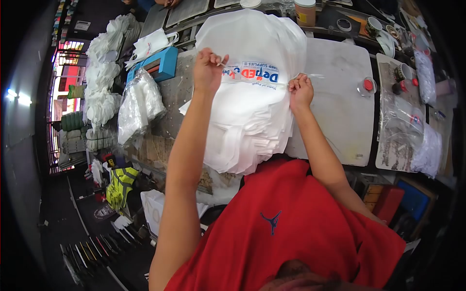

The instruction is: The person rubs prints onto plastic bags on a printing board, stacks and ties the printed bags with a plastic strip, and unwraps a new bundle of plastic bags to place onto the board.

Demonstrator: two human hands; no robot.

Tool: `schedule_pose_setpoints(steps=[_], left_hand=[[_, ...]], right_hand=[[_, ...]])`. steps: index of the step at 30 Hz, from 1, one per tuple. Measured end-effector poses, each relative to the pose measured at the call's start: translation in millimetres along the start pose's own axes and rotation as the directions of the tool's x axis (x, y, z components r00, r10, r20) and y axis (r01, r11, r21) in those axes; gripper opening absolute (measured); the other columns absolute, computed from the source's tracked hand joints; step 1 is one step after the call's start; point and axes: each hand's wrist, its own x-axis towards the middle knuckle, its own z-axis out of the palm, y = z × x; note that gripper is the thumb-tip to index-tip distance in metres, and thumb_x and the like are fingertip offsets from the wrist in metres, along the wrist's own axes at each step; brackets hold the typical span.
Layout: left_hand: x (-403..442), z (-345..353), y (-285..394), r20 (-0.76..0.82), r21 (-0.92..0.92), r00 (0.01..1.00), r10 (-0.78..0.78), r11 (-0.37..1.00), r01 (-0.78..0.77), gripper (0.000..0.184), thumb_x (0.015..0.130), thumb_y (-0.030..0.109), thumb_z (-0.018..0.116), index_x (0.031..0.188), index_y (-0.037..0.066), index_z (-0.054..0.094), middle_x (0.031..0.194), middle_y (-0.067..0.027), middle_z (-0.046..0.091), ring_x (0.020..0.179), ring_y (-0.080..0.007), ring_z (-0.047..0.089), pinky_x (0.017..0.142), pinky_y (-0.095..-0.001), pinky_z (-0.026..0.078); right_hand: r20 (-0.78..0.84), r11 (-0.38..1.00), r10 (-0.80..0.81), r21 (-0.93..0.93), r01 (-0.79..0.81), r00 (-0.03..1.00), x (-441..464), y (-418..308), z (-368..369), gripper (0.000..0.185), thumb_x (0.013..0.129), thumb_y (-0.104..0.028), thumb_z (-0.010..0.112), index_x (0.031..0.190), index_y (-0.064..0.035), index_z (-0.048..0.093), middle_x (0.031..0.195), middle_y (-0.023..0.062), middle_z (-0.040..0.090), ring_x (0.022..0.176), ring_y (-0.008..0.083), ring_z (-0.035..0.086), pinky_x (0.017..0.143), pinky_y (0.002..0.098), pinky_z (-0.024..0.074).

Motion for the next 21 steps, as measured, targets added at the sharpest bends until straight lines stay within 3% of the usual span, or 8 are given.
schedule_pose_setpoints(steps=[3,4,5,7,15,17,18,21], left_hand=[[22,-15,-5,0.171,0.516,0.920,-0.353,0.828,0.222,0.017,0.100,0.020,0.050,0.086,0.009,0.053,0.065,0.0038,0.046,0.055,-0.0115,0.040,0.065,-0.0325,0.049],[21,-11,-10,0.109,0.951,0.955,-0.276,0.310,-0.019,0.019,0.097,0.019,0.054,0.084,0.004,0.057,0.063,-0.0052,0.054,0.054,-0.0207,0.047,0.060,-0.0366,0.044],[21,-16,-10,0.119,0.948,0.949,-0.291,0.316,-0.022,0.019,0.097,0.019,0.054,0.084,0.004,0.057,0.063,-0.0052,0.054,0.054,-0.0207,0.047,0.060,-0.0366,0.044],[10,-31,1,0.374,0.884,0.874,-0.308,-0.166,-0.437,0.018,0.094,0.018,0.056,0.089,0.002,0.061,0.070,-0.0176,0.059,0.059,-0.0321,0.054,0.061,-0.0381,0.044],[13,-105,-30,0.332,0.943,0.943,-0.008,-0.011,-0.333,0.015,0.091,0.016,0.058,0.092,0.002,0.063,0.083,-0.0219,0.064,0.079,-0.0410,0.061,0.068,-0.0424,0.048],[6,-116,-32,0.261,0.950,0.946,0.193,0.124,-0.288,0.018,0.092,0.017,0.058,0.089,0.000,0.062,0.081,-0.0210,0.064,0.074,-0.0350,0.063,0.066,-0.0392,0.047],[5,-113,-24,0.088,0.976,0.995,0.056,0.196,-0.097,0.020,0.092,0.018,0.058,0.088,-0.001,0.062,0.078,-0.0191,0.064,0.071,-0.0288,0.062,0.065,-0.0365,0.046],[13,-132,-34,0.092,0.906,0.991,0.096,0.405,-0.123,0.025,0.093,0.019,0.058,0.086,-0.005,0.057,0.067,-0.0100,0.055,0.065,-0.0139,0.047,0.063,-0.0281,0.041]], right_hand=[[-0.050,0.999,0.040,-0.018,-0.041,0.998,2,-6,3,0.030,0.106,-0.023,0.037,0.085,-0.0054,0.048,0.059,-0.0006,0.037,0.055,0.0150,0.043,0.053,0.0268,0.0352],[-0.073,0.999,0.029,-0.017,-0.031,0.997,0,-7,1,0.030,0.106,-0.023,0.037,0.085,-0.0054,0.048,0.059,-0.0006,0.037,0.055,0.0150,0.043,0.053,0.0268,0.0352],[-0.041,0.998,0.037,-0.040,-0.039,0.998,3,-9,3,0.030,0.106,-0.023,0.037,0.085,-0.0054,0.049,0.059,-0.0007,0.036,0.055,0.0150,0.043,0.053,0.0267,0.0349],[-0.010,0.996,0.053,-0.072,-0.053,0.999,2,-17,2,0.030,0.106,-0.023,0.037,0.084,-0.0054,0.049,0.059,-0.0009,0.036,0.054,0.0150,0.043,0.053,0.0266,0.0347],[-0.253,0.880,0.143,-0.411,-0.240,0.957,13,-32,-16,0.025,0.103,-0.019,0.044,0.084,-0.0052,0.050,0.064,-0.0003,0.040,0.055,0.0145,0.042,0.055,0.0278,0.0381],[-0.189,0.892,0.099,-0.418,-0.171,0.977,17,-39,-13,0.025,0.103,-0.019,0.044,0.084,-0.0051,0.050,0.066,0.0001,0.041,0.056,0.0146,0.042,0.056,0.0287,0.0389],[-0.132,0.921,0.061,-0.374,-0.106,0.989,13,-34,-11,0.025,0.103,-0.019,0.043,0.084,-0.0050,0.050,0.068,0.0005,0.042,0.056,0.0146,0.042,0.056,0.0295,0.0397],[0.150,0.983,-0.096,-0.141,0.118,0.984,-10,-51,46,0.021,0.102,-0.019,0.044,0.086,-0.0070,0.051,0.068,-0.0004,0.041,0.056,0.0146,0.040,0.059,0.0311,0.0413]])
